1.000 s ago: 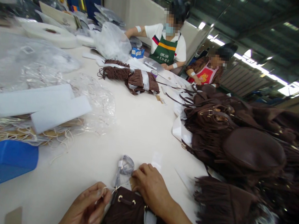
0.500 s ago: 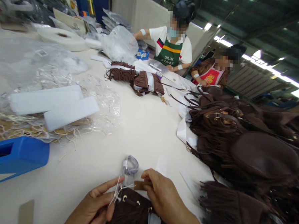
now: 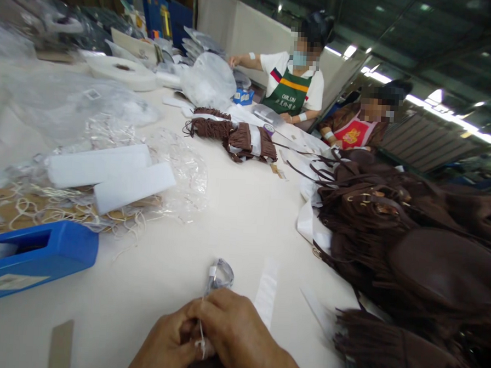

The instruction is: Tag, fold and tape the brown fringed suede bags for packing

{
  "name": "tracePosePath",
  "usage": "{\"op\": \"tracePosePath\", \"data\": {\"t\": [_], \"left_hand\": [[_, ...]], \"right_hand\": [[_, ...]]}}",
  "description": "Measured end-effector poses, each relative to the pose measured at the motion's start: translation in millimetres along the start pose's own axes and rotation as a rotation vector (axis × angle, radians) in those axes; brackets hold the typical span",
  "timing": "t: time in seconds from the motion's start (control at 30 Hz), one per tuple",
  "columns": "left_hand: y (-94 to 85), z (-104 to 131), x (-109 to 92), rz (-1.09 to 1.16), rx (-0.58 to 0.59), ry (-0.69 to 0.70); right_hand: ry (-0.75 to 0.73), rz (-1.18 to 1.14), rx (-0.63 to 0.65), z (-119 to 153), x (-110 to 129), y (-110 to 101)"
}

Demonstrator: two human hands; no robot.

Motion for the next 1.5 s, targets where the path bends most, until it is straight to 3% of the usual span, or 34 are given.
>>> {"op": "tracePosePath", "data": {"t": [0.13,0.2,0.33,0.57,0.67,0.83,1.17,1.27,1.4,1.5], "left_hand": [[1.5,-2.2,-1.3,0.045,-0.001,0.003],[-1.0,-3.2,5.7,0.050,-0.052,-0.019],[-0.5,-3.3,24.7,0.138,-0.026,-0.078],[-4.2,-6.2,40.5,0.116,-0.045,-0.102],[-5.5,-6.7,40.3,0.066,-0.066,-0.083],[-3.5,-5.0,42.7,0.157,-0.068,-0.090],[-18.3,-4.8,37.7,0.279,-0.109,-0.012],[-21.1,-3.6,38.2,0.443,-0.157,-0.040],[-28.9,4.8,36.6,0.719,-0.342,-0.138],[-34.2,13.4,31.0,0.803,-0.343,-0.204]], "right_hand": [[-0.009,0.035,-0.044,2.5,-2.4,2.0],[0.011,-0.038,-0.112,5.5,-3.0,0.3],[-0.011,-0.264,-0.284,14.8,-2.3,-7.6],[0.042,-0.353,-0.451,23.3,-15.5,-12.3],[0.068,-0.263,-0.515,25.4,-20.1,-13.8],[-0.089,0.173,-0.522,33.2,-13.0,-13.5],[0.044,0.256,-0.369,36.5,-31.2,-15.1],[0.065,0.275,-0.263,39.9,-36.3,-9.7],[0.001,0.361,-0.082,39.1,-30.2,-2.0],[-0.037,0.339,-0.017,36.5,-20.6,0.1]]}}
Point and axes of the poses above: each hand's wrist, its own z-axis away from the middle knuckle, its own y-axis out of the palm, x = y × z, the point moved 6 cm from there along -z, towards the middle knuckle, and after that the axes turned 3 degrees about -x, right-handed, at the moved point
